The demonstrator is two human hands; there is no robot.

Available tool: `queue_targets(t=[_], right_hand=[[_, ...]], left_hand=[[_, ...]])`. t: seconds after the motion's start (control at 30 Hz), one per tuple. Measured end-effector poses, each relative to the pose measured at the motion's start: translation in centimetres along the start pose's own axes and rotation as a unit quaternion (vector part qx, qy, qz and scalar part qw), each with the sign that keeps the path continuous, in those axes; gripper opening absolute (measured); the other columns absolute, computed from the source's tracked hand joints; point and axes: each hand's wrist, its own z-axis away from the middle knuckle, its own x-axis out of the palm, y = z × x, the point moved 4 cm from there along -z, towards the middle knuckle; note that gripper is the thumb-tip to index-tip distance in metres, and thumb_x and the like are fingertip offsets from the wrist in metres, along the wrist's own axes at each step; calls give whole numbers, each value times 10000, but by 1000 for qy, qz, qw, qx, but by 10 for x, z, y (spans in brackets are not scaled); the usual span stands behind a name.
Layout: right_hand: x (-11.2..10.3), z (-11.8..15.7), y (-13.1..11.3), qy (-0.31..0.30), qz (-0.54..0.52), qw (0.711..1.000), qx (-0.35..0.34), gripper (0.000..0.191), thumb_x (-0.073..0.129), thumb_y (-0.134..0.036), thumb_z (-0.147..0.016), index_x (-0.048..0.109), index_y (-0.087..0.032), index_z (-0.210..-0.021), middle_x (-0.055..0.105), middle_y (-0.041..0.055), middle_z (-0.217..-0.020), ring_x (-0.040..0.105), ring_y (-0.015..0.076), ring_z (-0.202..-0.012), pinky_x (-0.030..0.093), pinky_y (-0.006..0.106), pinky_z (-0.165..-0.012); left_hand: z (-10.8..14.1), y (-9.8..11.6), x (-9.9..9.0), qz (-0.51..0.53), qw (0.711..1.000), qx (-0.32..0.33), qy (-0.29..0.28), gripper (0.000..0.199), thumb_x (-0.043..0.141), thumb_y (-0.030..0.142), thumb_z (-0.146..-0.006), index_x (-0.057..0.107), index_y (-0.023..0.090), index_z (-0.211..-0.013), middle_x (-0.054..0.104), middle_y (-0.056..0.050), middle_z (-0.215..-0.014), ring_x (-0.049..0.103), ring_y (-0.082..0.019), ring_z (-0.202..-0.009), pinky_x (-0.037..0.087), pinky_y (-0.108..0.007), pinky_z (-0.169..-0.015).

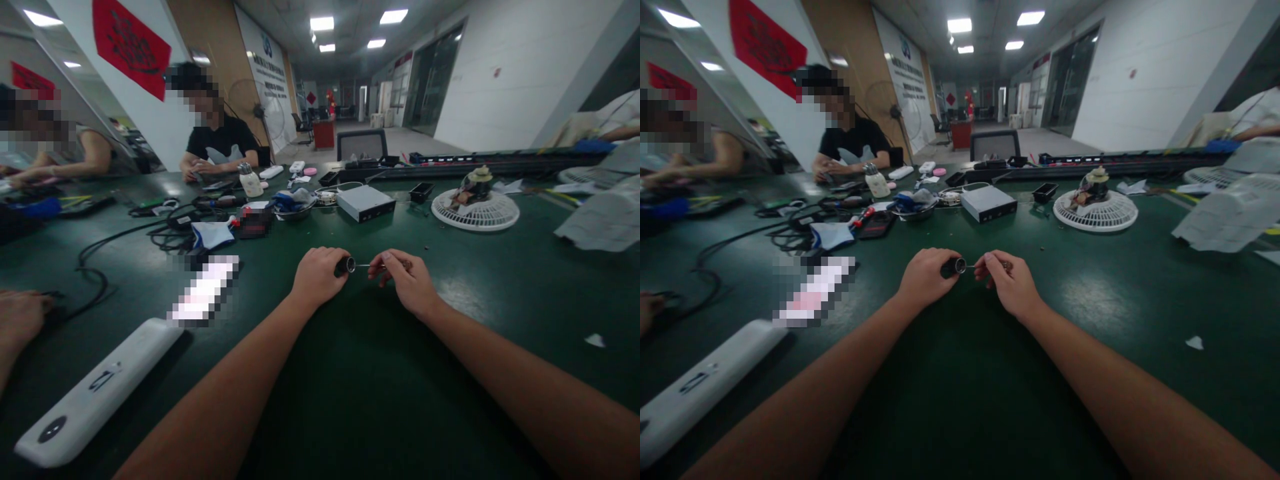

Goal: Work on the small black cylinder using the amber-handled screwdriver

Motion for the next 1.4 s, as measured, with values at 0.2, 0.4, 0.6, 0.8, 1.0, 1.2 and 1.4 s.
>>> queue_targets(t=[0.2, 0.4, 0.6, 0.8, 1.0, 1.2, 1.4], right_hand=[[2, 1, -2, -20, 32, 999, -3, 356, 537, -454, -986, 729, -170, -891, 717, 57, -790, 685, 177, -704, 522, 282, -579], [0, 1, -2, 16, 26, 1000, 0, 333, 553, -459, -977, 725, -179, -921, 728, 65, -825, 695, 188, -752, 520, 269, -568], [0, -1, 2, 2, -37, 999, 18, 359, 529, -466, -985, 710, -172, -888, 717, 64, -808, 689, 184, -715, 522, 272, -552], [1, -1, 1, -1, -7, 1000, 19, 344, 550, -445, -978, 712, -169, -854, 697, 51, -752, 682, 179, -712, 510, 262, -553], [-1, -1, 0, 21, -2, 1000, 7, 330, 547, -439, -982, 718, -171, -894, 711, 59, -799, 688, 184, -741, 508, 260, -547], [0, 0, 0, 3, -8, 1000, 1, 325, 528, -424, -993, 715, -175, -899, 711, 57, -798, 693, 188, -724, 514, 282, -558], [3, 2, -5, -19, 59, 998, -25, 316, 525, -383, -1000, 719, -176, -862, 708, 50, -782, 673, 178, -713, 518, 299, -620]], left_hand=[[0, 0, -1, 3, 1000, -4, -6, 228, 683, 194, -796, 664, 233, -1019, 718, -39, -981, 636, -241, -912, 470, -402, -830], [0, 0, -2, 12, 1000, -8, 11, 213, 672, 182, -801, 648, 227, -1008, 711, -44, -1013, 628, -242, -926, 465, -399, -833], [0, 1, -2, 6, 1000, -1, 4, 213, 668, 185, -808, 654, 224, -1017, 711, -42, -999, 626, -244, -921, 464, -403, -833], [0, 1, -2, 4, 1000, -6, -3, 217, 675, 184, -807, 663, 225, -1019, 719, -47, -1010, 630, -247, -924, 465, -403, -830], [0, 1, -1, 4, 1000, 2, -2, 224, 676, 185, -810, 667, 222, -1030, 713, -41, -1004, 627, -239, -932, 461, -397, -836], [0, 0, 1, -3, 1000, 5, -3, 218, 671, 187, -813, 669, 220, -1029, 713, -39, -998, 626, -236, -933, 459, -392, -829], [0, 0, 0, 0, 1000, 5, 0, 226, 671, 172, -803, 672, 221, -1023, 715, -35, -986, 626, -237, -916, 457, -397, -834]])
